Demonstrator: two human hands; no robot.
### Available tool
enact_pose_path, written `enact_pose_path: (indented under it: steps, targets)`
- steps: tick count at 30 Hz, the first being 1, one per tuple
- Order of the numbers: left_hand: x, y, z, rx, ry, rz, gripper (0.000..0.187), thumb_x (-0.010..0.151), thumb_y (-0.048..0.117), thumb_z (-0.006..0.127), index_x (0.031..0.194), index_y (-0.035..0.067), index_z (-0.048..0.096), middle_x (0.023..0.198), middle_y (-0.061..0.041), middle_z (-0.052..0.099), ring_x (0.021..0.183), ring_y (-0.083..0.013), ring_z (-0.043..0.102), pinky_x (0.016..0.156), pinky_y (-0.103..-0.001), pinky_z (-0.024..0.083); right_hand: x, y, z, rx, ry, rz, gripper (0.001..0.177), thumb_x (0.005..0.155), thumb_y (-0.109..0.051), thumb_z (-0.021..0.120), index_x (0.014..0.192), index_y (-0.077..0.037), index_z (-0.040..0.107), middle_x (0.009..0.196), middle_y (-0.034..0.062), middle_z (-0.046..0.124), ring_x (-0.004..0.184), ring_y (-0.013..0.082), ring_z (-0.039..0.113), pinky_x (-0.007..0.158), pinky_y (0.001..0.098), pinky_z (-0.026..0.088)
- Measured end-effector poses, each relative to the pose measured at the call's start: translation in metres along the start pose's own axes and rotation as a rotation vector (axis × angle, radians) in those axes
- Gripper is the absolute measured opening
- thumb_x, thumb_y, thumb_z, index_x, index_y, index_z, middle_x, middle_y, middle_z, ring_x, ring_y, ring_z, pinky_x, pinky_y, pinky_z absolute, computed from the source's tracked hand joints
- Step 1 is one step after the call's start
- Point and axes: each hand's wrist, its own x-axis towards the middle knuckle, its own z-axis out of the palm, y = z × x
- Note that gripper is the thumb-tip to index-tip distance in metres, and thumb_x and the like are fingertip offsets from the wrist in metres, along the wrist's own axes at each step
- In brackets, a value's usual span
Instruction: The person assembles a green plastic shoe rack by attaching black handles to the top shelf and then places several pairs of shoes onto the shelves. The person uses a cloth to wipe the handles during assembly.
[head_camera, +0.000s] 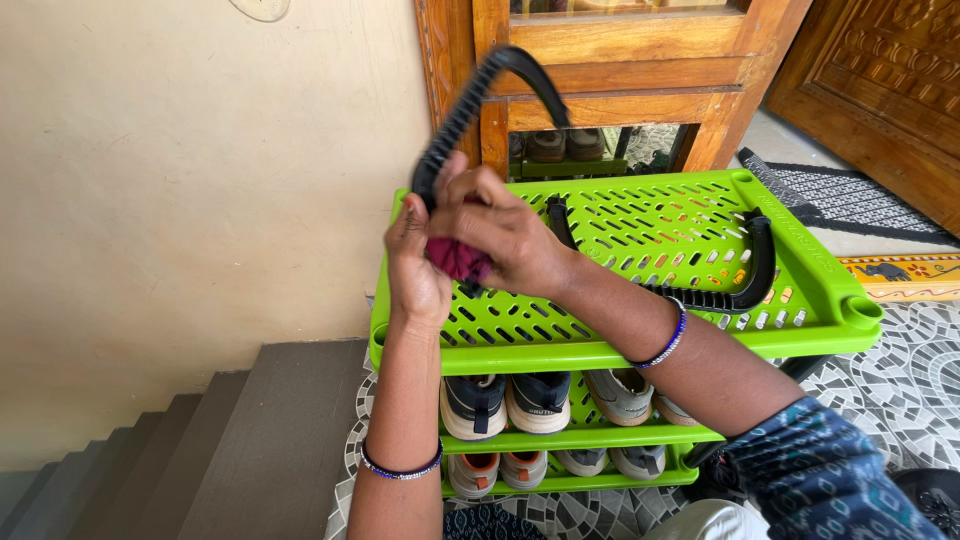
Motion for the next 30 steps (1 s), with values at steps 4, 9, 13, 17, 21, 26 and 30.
enact_pose_path:
  steps: [4, 9, 13, 17, 21, 26, 30]
  targets:
    - [-0.006, -0.011, -0.004, 0.038, -0.046, -0.113, 0.062, 0.102, 0.054, 0.046, 0.127, -0.001, 0.059, 0.121, -0.005, 0.066, 0.115, -0.0146, 0.063, 0.106, -0.038, 0.051, 0.001, 0.0, 0.002, -0.099, 0.289, 0.161, 0.036, 0.076, 0.003, 0.086, 0.106, -0.003, 0.068, 0.102, 0.0065, 0.071, 0.102, 0.0267, 0.058, 0.088, 0.0381, 0.052]
    - [-0.001, -0.002, -0.005, 0.04, -0.009, 0.037, 0.067, 0.11, 0.053, 0.046, 0.134, -0.009, 0.055, 0.136, -0.017, 0.059, 0.13, -0.0247, 0.056, 0.114, -0.039, 0.048, -0.005, -0.004, 0.008, 0.063, 0.086, 0.057, 0.032, 0.076, 0.005, 0.084, 0.103, -0.004, 0.069, 0.101, 0.0054, 0.071, 0.104, 0.0267, 0.062, 0.092, 0.0375, 0.053]
    - [0.002, 0.018, -0.004, -0.053, 0.144, 0.2, 0.059, 0.106, 0.037, 0.053, 0.144, -0.007, 0.044, 0.151, -0.026, 0.05, 0.142, -0.0403, 0.052, 0.112, -0.051, 0.05, -0.004, -0.005, 0.012, 0.223, -0.124, 0.049, 0.035, 0.069, 0.007, 0.08, 0.101, -0.005, 0.071, 0.099, 0.007, 0.072, 0.102, 0.0295, 0.062, 0.092, 0.0384, 0.054]
    - [0.002, 0.024, 0.0, -0.112, 0.332, 0.353, 0.052, 0.109, 0.03, 0.049, 0.145, -0.006, 0.043, 0.154, -0.025, 0.051, 0.143, -0.0414, 0.052, 0.115, -0.051, 0.051, 0.002, 0.002, -0.002, 0.334, -0.241, 0.171, 0.041, 0.061, 0.01, 0.07, 0.099, -0.005, 0.071, 0.095, 0.0085, 0.07, 0.099, 0.0295, 0.065, 0.087, 0.0376, 0.055]
    - [0.001, 0.022, -0.004, -0.129, 0.394, 0.497, 0.048, 0.11, 0.028, 0.049, 0.147, -0.002, 0.041, 0.156, -0.021, 0.049, 0.143, -0.0398, 0.052, 0.119, -0.048, 0.049, 0.004, 0.007, -0.018, 0.28, -0.087, 0.242, 0.038, 0.064, 0.008, 0.071, 0.1, -0.004, 0.068, 0.098, 0.0081, 0.069, 0.096, 0.0268, 0.067, 0.087, 0.0375, 0.056]
    - [0.0, 0.024, -0.012, -0.327, 0.449, 0.533, 0.053, 0.107, 0.033, 0.05, 0.149, 0.003, 0.04, 0.157, -0.015, 0.048, 0.144, -0.0317, 0.05, 0.116, -0.039, 0.043, -0.001, 0.003, -0.005, 0.261, -0.097, 0.325, 0.038, 0.081, 0.0, 0.073, 0.117, -0.004, 0.061, 0.099, 0.0092, 0.07, 0.09, 0.0219, 0.068, 0.08, 0.0332, 0.055]
    - [-0.001, 0.029, -0.01, -0.309, 0.431, 0.571, 0.057, 0.107, 0.035, 0.052, 0.151, 0.001, 0.04, 0.156, -0.016, 0.05, 0.143, -0.0302, 0.052, 0.115, -0.037, 0.05, -0.013, -0.002, 0.022, 0.617, -0.21, 0.599, 0.022, 0.102, -0.003, 0.059, 0.124, -0.004, 0.059, 0.095, 0.0073, 0.069, 0.077, 0.0129, 0.068, 0.067, 0.024, 0.058]
